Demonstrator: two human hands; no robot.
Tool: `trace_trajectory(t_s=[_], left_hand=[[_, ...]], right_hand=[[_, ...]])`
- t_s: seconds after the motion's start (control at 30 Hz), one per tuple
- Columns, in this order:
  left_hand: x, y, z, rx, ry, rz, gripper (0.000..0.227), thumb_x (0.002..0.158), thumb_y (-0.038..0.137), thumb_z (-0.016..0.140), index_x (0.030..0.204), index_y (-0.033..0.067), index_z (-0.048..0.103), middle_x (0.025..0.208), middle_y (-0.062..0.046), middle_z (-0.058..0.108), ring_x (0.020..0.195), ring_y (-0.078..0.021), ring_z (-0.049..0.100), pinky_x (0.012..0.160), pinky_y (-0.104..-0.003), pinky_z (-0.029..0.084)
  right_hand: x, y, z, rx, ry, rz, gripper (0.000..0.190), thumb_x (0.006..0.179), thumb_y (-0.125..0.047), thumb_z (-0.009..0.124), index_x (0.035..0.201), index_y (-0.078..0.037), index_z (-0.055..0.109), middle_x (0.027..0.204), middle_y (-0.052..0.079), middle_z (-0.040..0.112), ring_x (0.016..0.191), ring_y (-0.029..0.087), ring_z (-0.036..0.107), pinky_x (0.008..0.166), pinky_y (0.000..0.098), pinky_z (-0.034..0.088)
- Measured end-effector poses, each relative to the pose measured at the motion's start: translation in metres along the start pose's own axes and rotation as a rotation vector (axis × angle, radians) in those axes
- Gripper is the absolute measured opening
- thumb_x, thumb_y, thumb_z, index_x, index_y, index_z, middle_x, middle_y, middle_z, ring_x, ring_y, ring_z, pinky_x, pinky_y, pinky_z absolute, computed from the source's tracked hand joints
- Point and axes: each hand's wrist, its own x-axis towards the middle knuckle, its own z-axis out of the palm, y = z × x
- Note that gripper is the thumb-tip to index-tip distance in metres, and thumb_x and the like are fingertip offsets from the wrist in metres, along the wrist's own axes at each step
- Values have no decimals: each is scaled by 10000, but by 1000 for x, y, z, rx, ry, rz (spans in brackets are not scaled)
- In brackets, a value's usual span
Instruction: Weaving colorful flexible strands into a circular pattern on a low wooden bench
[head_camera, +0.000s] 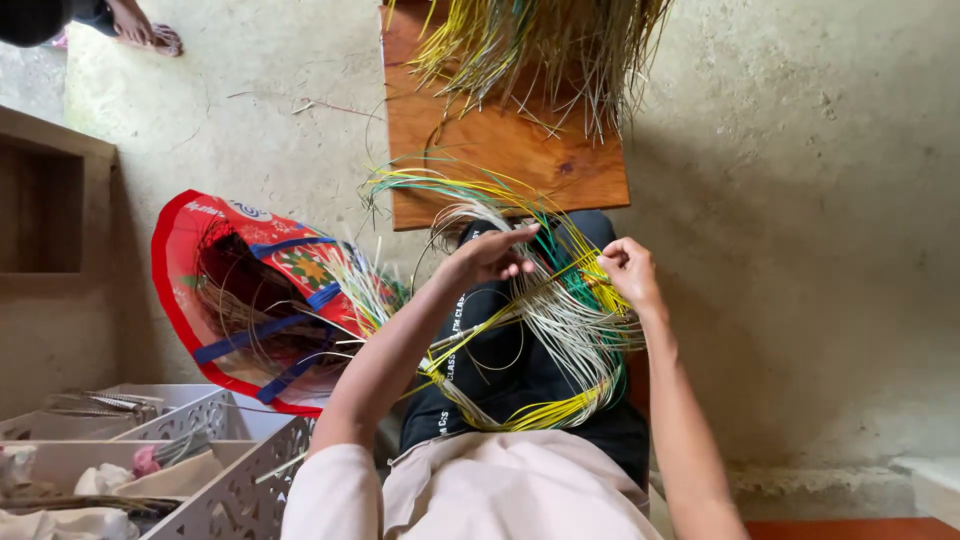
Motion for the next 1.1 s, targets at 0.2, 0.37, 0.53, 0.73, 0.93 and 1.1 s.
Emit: trace_trajectory(t_s=[0.2, 0.37, 0.53, 0.73, 0.93, 1.1], left_hand=[[-50, 125, 9, 49, 279, 321, 374, 908, 257, 590, 612, 29, 616, 451, -97, 434, 313, -139, 387, 328, -199, 244], [-43, 185, -112, -353, 119, 832, 156, 944, 145, 760, 863, 45, 672, 564, 9, 566, 354, -62, 437, 287, -195, 282], [-57, 145, -147, 0, 355, 664, 585, 946, 389, 684, 1306, 64, 356, 874, -86, 745, 609, -155, 708, 485, -258, 576], [-54, -17, -94, 1317, 675, 912, 73, 827, 237, 772, 767, 278, 757, 648, -31, 694, 646, -347, 698, 618, -440, 581], [-42, -88, -48, 1236, 441, 703, 218, 853, 360, 763, 1018, 220, 741, 924, -39, 655, 943, -303, 691, 786, -454, 611], [-53, -102, -30, 1178, 442, 643, 239, 815, 443, 787, 923, 236, 737, 857, -16, 661, 894, -297, 721, 745, -466, 595]], right_hand=[[-5, -16, -6, -97, -40, -16, 140, 840, -114, 821, 952, -145, 742, 745, 63, 659, 679, 221, 661, 629, 365, 537], [-24, -89, -27, 17, -80, -132, 85, 818, 5, 661, 872, -43, 616, 739, -2, 547, 630, 115, 435, 587, 267, 399], [-16, -67, -24, 20, -101, -134, 115, 833, 39, 662, 901, -42, 617, 782, -4, 548, 654, 114, 438, 599, 261, 392], [-29, -39, -35, -45, -96, -9, 166, 950, -218, 773, 1092, -149, 722, 762, 46, 674, 636, 130, 580, 625, 297, 511], [-93, -74, -81, 131, -384, 3, 833, 784, -543, 784, 1454, -130, 511, 1231, 280, 691, 1176, 391, 645, 1004, 558, 499], [-135, -69, -109, -432, -699, 40, 575, 663, -422, 949, 1024, -35, 723, 921, 286, 782, 961, 488, 736, 891, 574, 542]])
